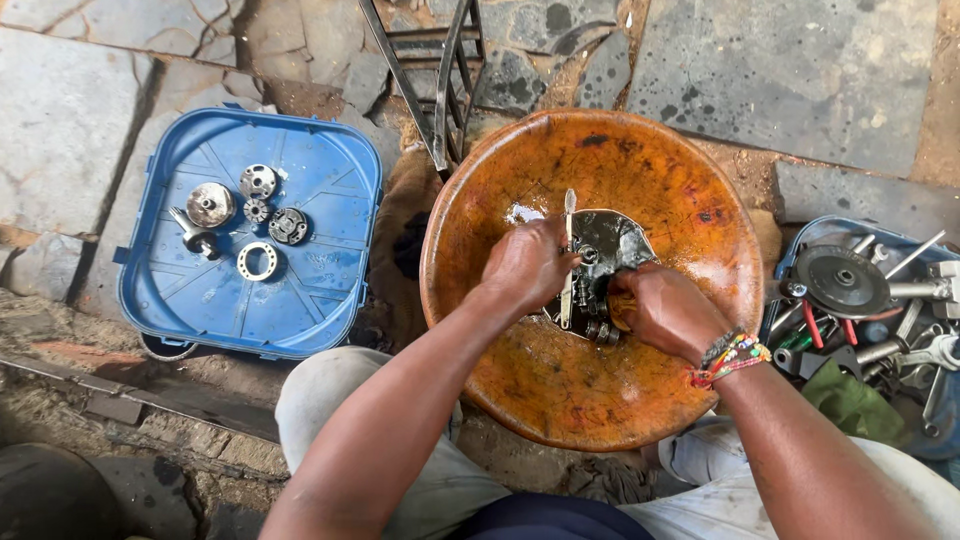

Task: The person cleans mechanical components using a small brush and a container filled with dark fluid. The person scrubs individual metal gears and housings by hand, periodically dipping them into the liquid and wiping them with a cloth.

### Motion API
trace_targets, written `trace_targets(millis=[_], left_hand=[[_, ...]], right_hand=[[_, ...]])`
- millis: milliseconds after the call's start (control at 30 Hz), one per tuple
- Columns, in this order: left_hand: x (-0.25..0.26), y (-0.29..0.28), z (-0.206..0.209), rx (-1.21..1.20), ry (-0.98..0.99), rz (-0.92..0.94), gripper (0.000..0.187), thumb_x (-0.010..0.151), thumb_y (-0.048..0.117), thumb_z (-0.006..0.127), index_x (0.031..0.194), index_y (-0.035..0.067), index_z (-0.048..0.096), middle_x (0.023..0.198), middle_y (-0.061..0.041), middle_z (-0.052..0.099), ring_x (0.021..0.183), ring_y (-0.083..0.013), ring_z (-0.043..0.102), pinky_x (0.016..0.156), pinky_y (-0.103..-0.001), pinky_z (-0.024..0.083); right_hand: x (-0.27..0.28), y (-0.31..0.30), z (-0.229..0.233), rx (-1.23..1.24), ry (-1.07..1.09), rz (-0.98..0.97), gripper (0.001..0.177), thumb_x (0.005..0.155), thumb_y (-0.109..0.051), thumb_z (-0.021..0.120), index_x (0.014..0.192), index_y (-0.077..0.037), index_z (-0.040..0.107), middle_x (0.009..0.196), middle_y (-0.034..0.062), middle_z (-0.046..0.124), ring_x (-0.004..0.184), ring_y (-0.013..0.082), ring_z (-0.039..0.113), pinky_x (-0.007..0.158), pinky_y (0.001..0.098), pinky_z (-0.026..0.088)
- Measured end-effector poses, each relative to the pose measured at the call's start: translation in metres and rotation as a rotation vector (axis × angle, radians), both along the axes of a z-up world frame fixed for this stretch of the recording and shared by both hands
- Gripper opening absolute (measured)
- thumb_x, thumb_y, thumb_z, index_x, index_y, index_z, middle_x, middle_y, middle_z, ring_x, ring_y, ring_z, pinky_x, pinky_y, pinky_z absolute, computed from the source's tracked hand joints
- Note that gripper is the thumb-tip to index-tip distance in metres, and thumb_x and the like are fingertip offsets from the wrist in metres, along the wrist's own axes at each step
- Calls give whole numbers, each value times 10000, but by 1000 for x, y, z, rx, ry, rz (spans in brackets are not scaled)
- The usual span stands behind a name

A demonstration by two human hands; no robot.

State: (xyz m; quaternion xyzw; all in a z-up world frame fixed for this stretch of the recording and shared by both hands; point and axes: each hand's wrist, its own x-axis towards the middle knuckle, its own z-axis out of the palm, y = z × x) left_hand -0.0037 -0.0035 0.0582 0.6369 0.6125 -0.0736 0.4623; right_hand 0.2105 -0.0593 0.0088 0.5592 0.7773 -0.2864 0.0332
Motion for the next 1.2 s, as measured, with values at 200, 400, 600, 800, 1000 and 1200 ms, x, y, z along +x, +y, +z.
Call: trace_targets(millis=[200, 400, 600, 800, 1000, 1200], left_hand=[[13, 9, -20, 177, -42, -3, 409, 952, 136, 649, 1313, 30, 487, 1031, -216, 673, 982, -346, 718, 841, -461, 596], [9, 20, -26, -69, -193, 316, 663, 795, -126, 609, 1384, 108, 413, 965, -135, 631, 733, -207, 582, 598, -347, 576], [-3, 32, -19, 152, -369, 339, 457, 786, -57, 666, 1217, 40, 544, 882, -115, 636, 597, -141, 602, 444, -235, 543], [9, 29, -32, 126, -837, 441, 263, 818, -5, 723, 1056, 22, 615, 895, -102, 687, 733, -181, 716, 575, -277, 672], [19, 20, -40, 321, -709, 99, 109, 968, 68, 694, 1069, 29, 708, 938, -85, 759, 762, -86, 723, 661, -210, 637], [21, -11, -59, 259, 140, -679, 323, 1057, 143, 445, 1337, 13, 537, 749, -41, 585, 565, -123, 528, 498, -296, 531]], right_hand=[[5, 18, 22, -195, -128, -122, 388, 817, -245, 739, 1195, -156, 744, 1033, 158, 770, 914, 309, 759, 935, 434, 571], [5, 13, 20, -163, -152, -59, 448, 847, -423, 746, 1211, -162, 752, 1064, 169, 769, 982, 326, 732, 924, 459, 557], [8, 9, 20, 101, -34, -123, 445, 874, -379, 733, 1191, -68, 738, 1106, 193, 739, 1033, 370, 695, 933, 477, 543], [0, 12, 37, -147, 651, -448, 384, 938, -186, 665, 1305, -74, 649, 1178, 75, 745, 1023, 161, 711, 900, 350, 564], [9, 14, 10, -233, 870, -644, 325, 1011, -107, 623, 1330, -53, 644, 1057, 92, 725, 885, 152, 693, 792, 327, 603], [25, 17, 33, 304, 109, -407, 428, 969, -147, 622, 1393, -93, 628, 899, 180, 721, 724, 242, 678, 683, 403, 565]])
